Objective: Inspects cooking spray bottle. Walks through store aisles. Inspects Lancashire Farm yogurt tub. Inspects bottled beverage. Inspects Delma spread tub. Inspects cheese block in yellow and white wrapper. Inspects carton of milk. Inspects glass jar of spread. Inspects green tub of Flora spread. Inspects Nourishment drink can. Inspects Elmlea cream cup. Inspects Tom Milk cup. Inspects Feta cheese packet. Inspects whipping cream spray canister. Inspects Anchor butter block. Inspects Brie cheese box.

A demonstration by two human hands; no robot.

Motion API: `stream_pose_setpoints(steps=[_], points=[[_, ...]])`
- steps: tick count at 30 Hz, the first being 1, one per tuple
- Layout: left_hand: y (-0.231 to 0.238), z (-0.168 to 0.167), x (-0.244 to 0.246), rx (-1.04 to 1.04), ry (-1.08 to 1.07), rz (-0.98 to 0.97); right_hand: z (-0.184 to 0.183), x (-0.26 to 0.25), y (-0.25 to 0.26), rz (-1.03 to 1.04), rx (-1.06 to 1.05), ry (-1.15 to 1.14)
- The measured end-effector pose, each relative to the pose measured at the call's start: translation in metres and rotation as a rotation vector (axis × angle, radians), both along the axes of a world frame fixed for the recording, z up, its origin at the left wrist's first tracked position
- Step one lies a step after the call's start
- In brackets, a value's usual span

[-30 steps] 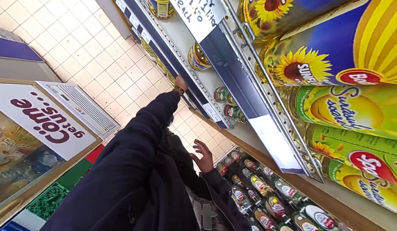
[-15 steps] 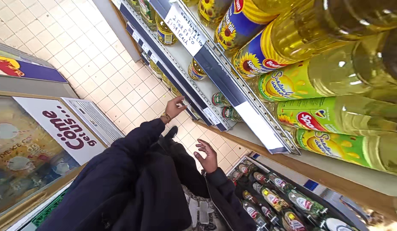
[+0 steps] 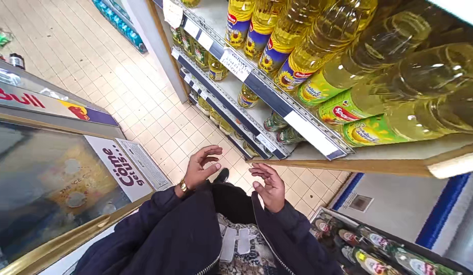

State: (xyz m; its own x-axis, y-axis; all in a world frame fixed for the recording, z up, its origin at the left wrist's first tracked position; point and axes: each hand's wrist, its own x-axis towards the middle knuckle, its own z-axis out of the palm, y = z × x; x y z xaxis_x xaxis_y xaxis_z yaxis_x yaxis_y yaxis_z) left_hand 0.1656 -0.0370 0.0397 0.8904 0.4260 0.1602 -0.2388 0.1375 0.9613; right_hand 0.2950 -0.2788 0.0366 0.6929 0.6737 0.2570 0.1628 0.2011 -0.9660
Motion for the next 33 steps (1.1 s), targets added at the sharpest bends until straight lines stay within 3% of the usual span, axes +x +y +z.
stream_pose_setpoints(steps=[17, 33], points=[[-0.002, 0.011, -0.131, 0.034, -0.103, -0.016, 0.014, -0.138, 0.034, 0.050, 0.061, -0.052], [0.002, 0.006, -0.199, 0.009, -0.107, 0.037, 0.014, -0.198, 0.041, 0.055, 0.058, -0.068]])
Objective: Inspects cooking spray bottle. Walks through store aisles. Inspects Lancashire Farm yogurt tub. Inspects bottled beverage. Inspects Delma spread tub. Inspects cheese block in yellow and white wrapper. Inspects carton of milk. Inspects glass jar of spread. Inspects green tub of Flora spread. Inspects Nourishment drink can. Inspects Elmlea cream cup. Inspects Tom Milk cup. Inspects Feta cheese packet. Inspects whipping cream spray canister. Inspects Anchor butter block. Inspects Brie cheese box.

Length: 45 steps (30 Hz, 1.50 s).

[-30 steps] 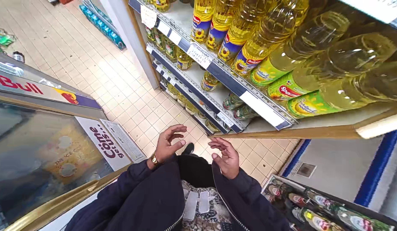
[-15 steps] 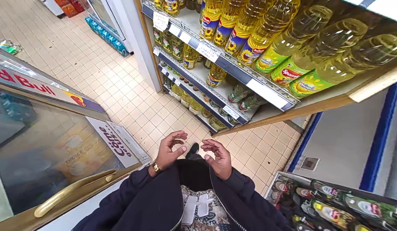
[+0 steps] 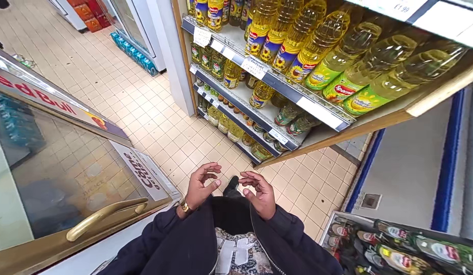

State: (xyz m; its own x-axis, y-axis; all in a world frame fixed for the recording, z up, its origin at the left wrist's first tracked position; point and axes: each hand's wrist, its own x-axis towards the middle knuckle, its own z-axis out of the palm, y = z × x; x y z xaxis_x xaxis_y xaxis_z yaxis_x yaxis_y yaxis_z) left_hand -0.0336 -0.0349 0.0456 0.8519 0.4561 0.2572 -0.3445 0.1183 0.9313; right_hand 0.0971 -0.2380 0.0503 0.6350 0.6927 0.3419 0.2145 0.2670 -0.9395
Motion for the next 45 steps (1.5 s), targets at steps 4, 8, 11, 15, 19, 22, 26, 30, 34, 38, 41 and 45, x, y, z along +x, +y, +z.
stream_pose_setpoints(steps=[4, 8, 11, 15, 19, 22, 26, 30, 34, 38, 41, 45], points=[[0.005, 0.001, -0.007, -0.006, 0.006, 0.020, 0.000, -0.005, 0.006, 0.009, -0.004, -0.006], [0.012, 0.001, -0.013, -0.024, 0.008, 0.034, 0.000, -0.007, 0.015, 0.027, -0.003, -0.009], [0.018, 0.000, -0.017, -0.020, 0.010, 0.048, 0.001, -0.008, 0.024, 0.036, -0.003, -0.014], [0.028, -0.002, -0.023, -0.028, 0.006, 0.065, 0.001, -0.010, 0.038, 0.049, -0.002, -0.028], [0.040, -0.004, -0.025, -0.031, 0.006, 0.097, 0.002, -0.007, 0.053, 0.057, -0.008, -0.044], [0.049, -0.006, -0.026, -0.041, 0.010, 0.122, 0.004, -0.004, 0.065, 0.078, -0.011, -0.053], [0.063, -0.011, -0.025, -0.030, 0.006, 0.172, 0.004, 0.007, 0.085, 0.115, 0.001, -0.061], [0.077, -0.012, -0.026, -0.046, 0.025, 0.240, 0.008, 0.026, 0.113, 0.156, 0.009, -0.090], [0.092, -0.013, -0.030, -0.054, 0.064, 0.322, 0.018, 0.054, 0.149, 0.201, 0.025, -0.121], [0.112, -0.022, -0.032, -0.070, 0.092, 0.367, 0.028, 0.089, 0.195, 0.241, 0.073, -0.144], [0.128, -0.027, -0.030, -0.074, 0.123, 0.402, 0.036, 0.118, 0.234, 0.272, 0.086, -0.158], [0.158, -0.029, -0.014, -0.066, 0.123, 0.476, 0.042, 0.155, 0.289, 0.336, 0.129, -0.164]])
